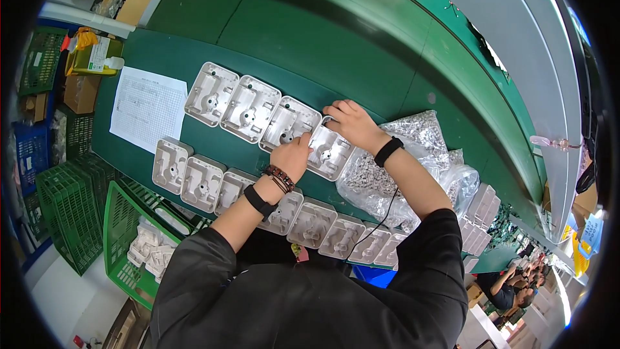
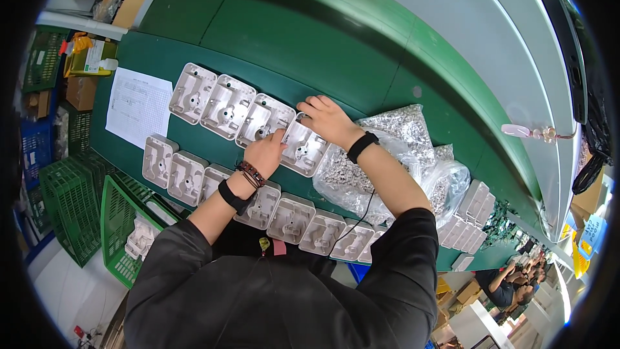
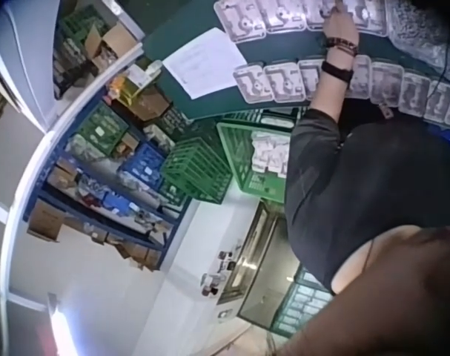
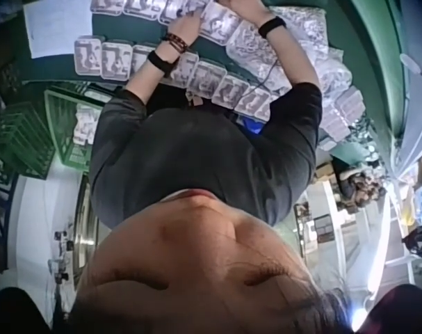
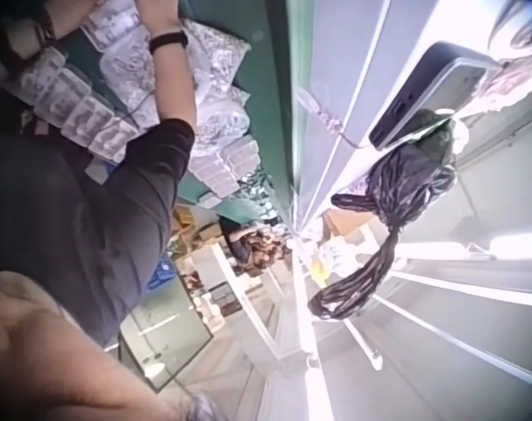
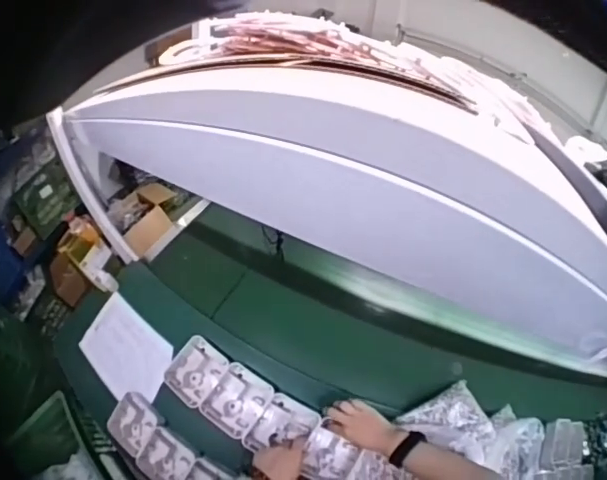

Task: The person takes plastic housings from a green crate and places them onto a workbench. They then pick up small white components from bags and insert them into the plastic housings by hand.

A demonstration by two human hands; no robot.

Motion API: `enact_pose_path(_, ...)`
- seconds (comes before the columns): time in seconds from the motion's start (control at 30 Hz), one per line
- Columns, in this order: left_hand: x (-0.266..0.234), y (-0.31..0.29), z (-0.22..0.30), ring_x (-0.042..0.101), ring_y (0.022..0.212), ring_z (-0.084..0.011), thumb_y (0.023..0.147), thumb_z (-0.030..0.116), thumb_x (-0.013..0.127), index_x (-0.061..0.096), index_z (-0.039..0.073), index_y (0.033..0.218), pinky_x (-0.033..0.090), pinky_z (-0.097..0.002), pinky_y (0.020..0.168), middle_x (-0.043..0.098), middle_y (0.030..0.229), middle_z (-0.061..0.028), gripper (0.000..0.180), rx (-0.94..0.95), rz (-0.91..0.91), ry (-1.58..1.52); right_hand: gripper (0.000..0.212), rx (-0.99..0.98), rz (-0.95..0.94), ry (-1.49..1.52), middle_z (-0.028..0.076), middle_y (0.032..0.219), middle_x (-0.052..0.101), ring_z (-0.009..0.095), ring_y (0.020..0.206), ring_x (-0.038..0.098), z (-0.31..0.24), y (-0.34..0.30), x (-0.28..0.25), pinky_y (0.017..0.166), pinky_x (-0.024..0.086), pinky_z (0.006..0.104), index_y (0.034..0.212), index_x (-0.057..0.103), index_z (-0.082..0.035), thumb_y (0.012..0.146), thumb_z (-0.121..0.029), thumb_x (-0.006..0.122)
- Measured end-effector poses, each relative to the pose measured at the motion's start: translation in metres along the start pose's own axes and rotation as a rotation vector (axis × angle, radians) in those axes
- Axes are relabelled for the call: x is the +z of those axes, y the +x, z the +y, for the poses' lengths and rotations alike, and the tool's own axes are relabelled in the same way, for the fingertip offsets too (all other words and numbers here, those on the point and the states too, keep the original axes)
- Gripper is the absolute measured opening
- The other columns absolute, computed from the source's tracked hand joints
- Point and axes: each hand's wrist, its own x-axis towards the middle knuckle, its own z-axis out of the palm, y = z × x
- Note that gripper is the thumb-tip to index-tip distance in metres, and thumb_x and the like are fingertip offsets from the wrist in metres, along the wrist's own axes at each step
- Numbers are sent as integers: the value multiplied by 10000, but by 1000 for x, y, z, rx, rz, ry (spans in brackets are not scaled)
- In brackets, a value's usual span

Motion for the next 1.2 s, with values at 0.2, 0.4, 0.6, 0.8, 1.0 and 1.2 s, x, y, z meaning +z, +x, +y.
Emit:
enact_pose_path(0.2,0,-2,1,604,642,-309,831,228,536,465,80,1055,484,-399,527,621,819,-108,277,-9,-11,13,123,-24,25,-6,21,1072,519,182,1001,455,-3,-1,1,844,381,285,741,618,-115,658,-161,540)
enact_pose_path(0.4,0,-2,0,604,645,-311,832,227,534,465,79,1056,483,-396,527,622,808,-108,277,-8,-16,7,137,-52,56,-121,15,1086,518,174,1001,452,-7,-2,-5,837,386,283,762,616,-113,654,-159,545)
enact_pose_path(0.6,0,0,-3,604,646,-311,833,226,534,466,76,1054,481,-400,527,621,785,-116,276,-7,-42,25,137,-43,51,-122,19,1061,523,174,983,467,-10,1,-12,827,393,291,781,606,-99,665,-149,553)
enact_pose_path(0.8,-8,0,3,601,661,-323,842,216,525,478,76,1034,473,-407,525,622,785,-133,242,-27,-15,-27,104,132,27,142,17,966,508,174,954,480,-8,1,-23,765,394,289,783,601,-92,696,-121,551)
enact_pose_path(1.0,-17,-1,10,611,639,-280,885,212,487,502,60,986,461,-389,513,634,798,-102,182,60,89,-361,149,284,136,425,43,973,528,225,906,504,-37,9,-56,783,414,327,829,605,-83,683,-62,623)
enact_pose_path(1.2,-19,7,16,428,507,-68,937,237,419,511,68,959,346,-240,413,486,665,24,194,71,-212,-1213,199,431,267,844,74,946,530,223,845,529,-48,0,-56,699,442,296,901,610,-40,709,10,629)
